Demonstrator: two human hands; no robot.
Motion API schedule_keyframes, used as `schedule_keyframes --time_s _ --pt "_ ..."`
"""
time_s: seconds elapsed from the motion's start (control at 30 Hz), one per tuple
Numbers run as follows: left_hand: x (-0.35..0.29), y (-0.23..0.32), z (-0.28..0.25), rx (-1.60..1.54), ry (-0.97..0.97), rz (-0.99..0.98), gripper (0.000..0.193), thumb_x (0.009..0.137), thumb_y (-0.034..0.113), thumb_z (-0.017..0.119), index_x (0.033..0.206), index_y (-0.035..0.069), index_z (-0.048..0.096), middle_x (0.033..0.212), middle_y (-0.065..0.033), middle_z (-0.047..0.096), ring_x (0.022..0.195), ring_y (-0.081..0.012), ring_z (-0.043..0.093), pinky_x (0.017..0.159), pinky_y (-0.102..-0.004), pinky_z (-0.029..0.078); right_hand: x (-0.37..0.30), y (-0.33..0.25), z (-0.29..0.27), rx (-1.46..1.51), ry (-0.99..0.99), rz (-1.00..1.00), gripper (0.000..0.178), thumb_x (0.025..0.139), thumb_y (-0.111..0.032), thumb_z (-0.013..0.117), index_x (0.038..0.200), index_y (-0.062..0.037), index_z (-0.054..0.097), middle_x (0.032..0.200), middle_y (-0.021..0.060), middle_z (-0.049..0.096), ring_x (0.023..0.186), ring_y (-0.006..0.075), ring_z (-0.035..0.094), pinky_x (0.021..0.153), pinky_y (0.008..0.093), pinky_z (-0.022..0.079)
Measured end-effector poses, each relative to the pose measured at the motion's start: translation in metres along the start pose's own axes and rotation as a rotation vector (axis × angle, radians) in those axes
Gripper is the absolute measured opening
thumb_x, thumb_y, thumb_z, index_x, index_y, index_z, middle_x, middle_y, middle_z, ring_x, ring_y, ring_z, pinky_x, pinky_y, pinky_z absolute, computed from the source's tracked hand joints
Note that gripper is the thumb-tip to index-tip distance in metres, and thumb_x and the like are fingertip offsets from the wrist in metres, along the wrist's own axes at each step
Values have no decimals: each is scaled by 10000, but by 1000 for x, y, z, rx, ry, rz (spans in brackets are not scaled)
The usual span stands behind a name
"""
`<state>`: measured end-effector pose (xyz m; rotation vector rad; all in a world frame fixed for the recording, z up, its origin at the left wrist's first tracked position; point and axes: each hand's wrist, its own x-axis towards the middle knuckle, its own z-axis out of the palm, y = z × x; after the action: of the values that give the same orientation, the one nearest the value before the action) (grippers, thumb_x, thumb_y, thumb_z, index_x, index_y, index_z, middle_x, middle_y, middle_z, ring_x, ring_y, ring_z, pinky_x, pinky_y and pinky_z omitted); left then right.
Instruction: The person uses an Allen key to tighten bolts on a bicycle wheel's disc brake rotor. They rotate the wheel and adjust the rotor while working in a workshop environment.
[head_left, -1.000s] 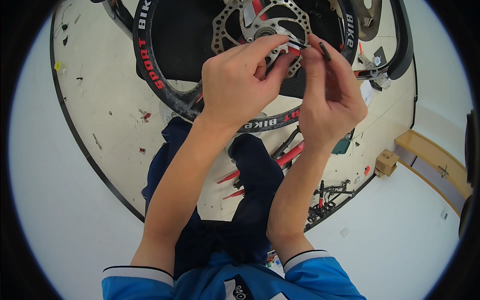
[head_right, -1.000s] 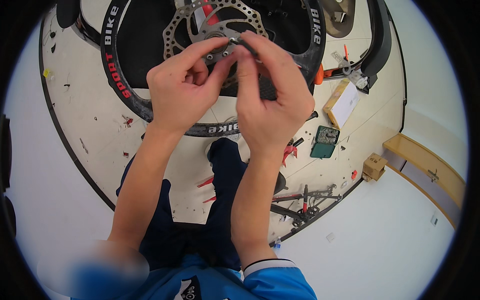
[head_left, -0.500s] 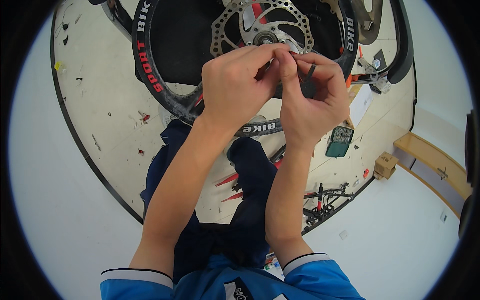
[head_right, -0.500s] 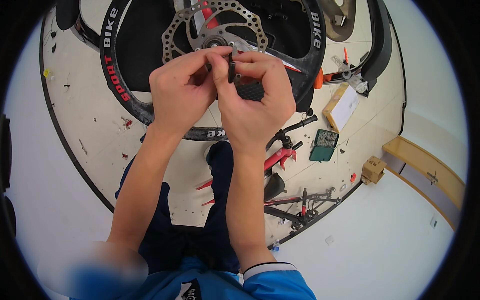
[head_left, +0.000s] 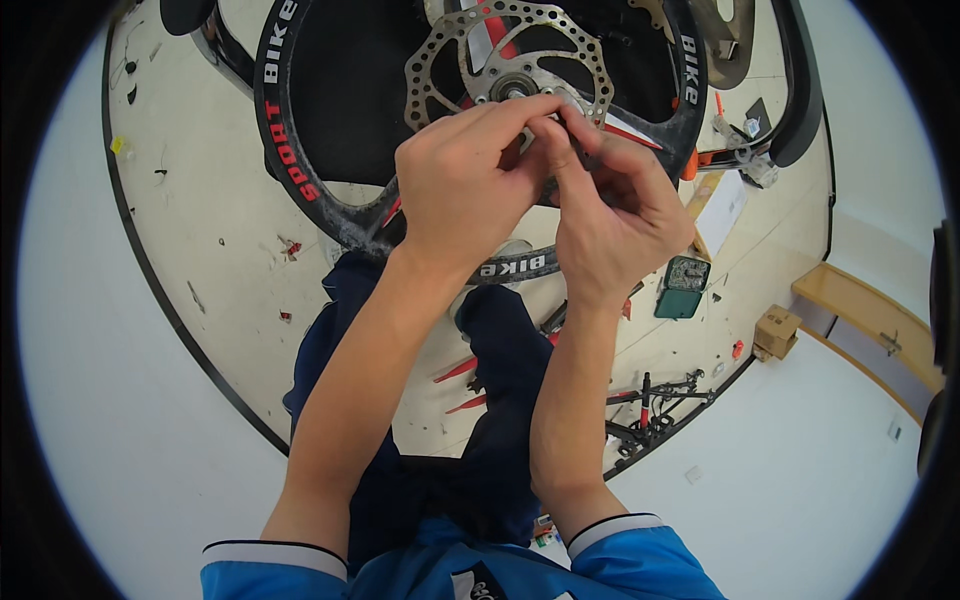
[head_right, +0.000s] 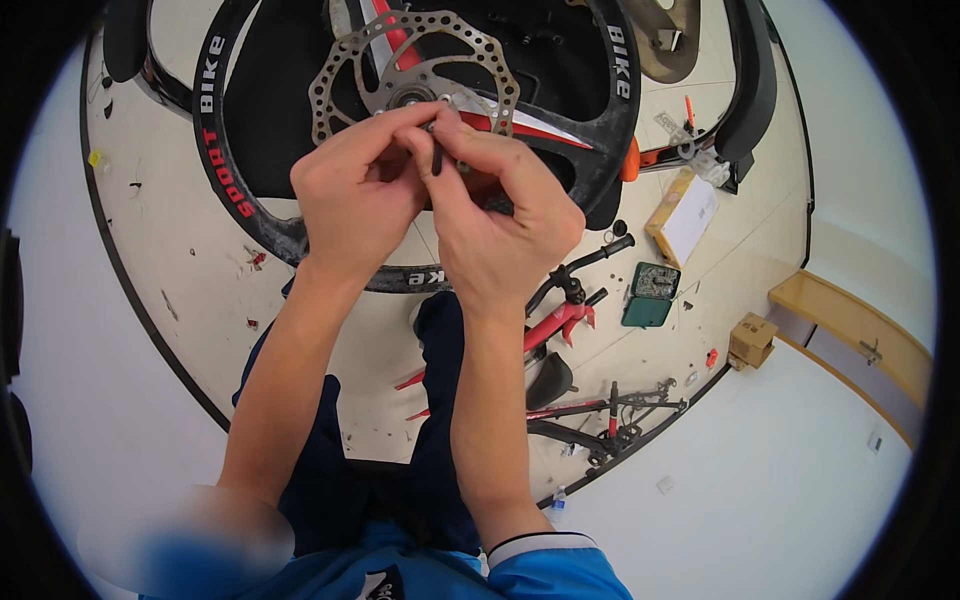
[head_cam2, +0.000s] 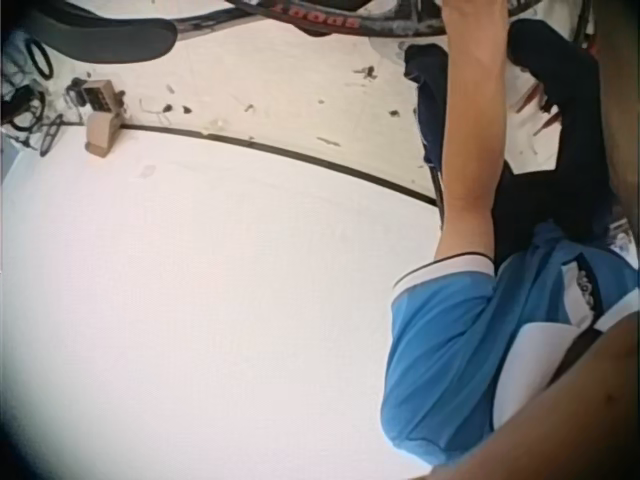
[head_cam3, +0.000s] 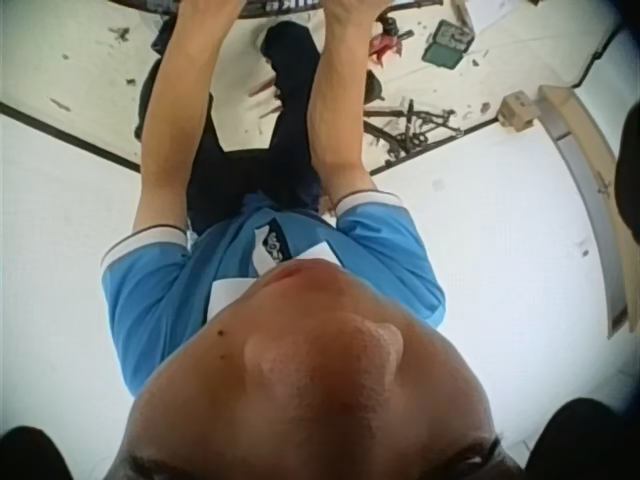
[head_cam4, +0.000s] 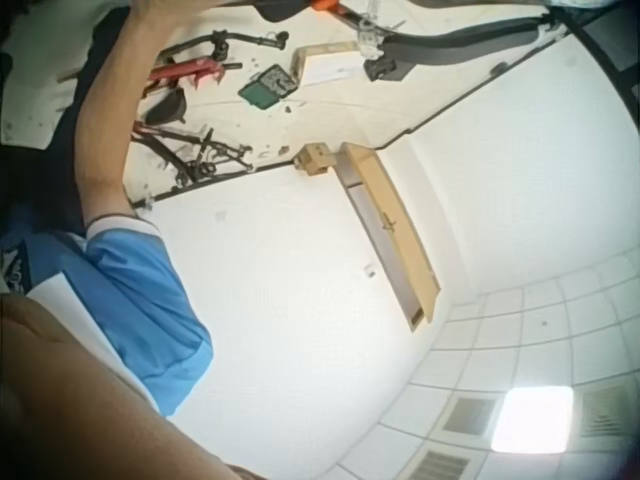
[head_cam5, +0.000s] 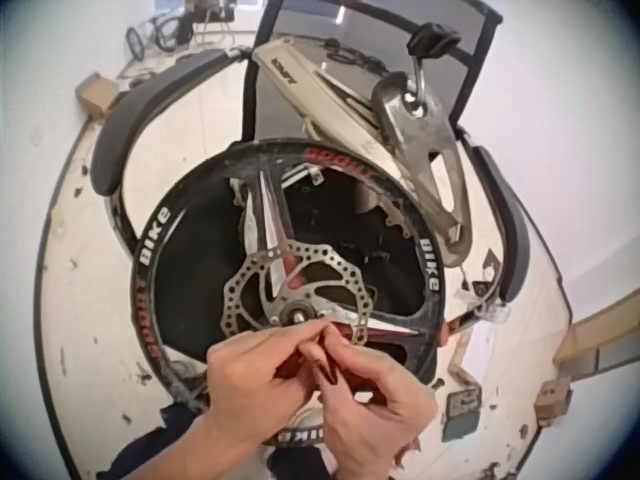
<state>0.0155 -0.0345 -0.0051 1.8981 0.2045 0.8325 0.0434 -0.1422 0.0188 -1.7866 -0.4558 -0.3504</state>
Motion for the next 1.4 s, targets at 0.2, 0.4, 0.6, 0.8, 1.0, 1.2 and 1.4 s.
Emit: schedule_keyframes --time_s 0.2,0.4,0.6,0.8,1.0,1.2,1.4 --pt "2 -1 -1 4 -19 -2 214 831 -18 760 1039 29 774 789 -59 720 634 -82 618 567 -221 486 10 -18 7 47 39 67 137 826 41 765 952 -13 760 872 69 754 707 82 686 614 200 540" --pt "1 -1 4 -17 -9 -7 245 853 -4 746 1090 52 772 770 -69 704 590 -62 552 531 -211 434 2 1 -3 10 2 11 172 868 76 733 1038 49 732 978 136 763 756 121 711 658 225 574" --pt "2 5 -2 43 -79 -84 260 851 -8 736 1098 63 775 700 -39 658 553 -55 502 511 -202 398 1 -2 5 35 91 71 191 801 -1 829 954 14 715 850 66 728 665 89 669 592 206 526" --pt "7 -5 -1 -13 -40 -55 187 854 74 746 1036 96 785 736 -54 694 591 -163 611 531 -268 470 2 -3 8 60 26 28 244 840 45 737 1074 29 670 965 96 717 694 110 685 605 214 550" --pt "9 0 -5 77 -92 -87 148 886 136 725 1018 118 789 814 -74 742 657 -237 697 565 -311 527 4 -8 2 23 -110 -14 271 938 87 633 1206 79 673 1115 156 745 750 138 723 649 232 599" --pt "7 -1 -4 80 -99 -97 189 872 136 741 1057 126 782 748 -71 719 621 -233 681 556 -314 516 3 -9 6 51 -17 17 174 946 72 656 1110 93 711 1057 172 754 698 145 717 643 234 595" --pt "4 2 -4 29 -104 -133 243 899 92 747 1141 86 767 736 -74 699 598 -58 606 538 -225 475 2 -8 7 74 18 48 166 910 56 720 1073 89 720 1015 177 759 675 138 706 626 228 585"
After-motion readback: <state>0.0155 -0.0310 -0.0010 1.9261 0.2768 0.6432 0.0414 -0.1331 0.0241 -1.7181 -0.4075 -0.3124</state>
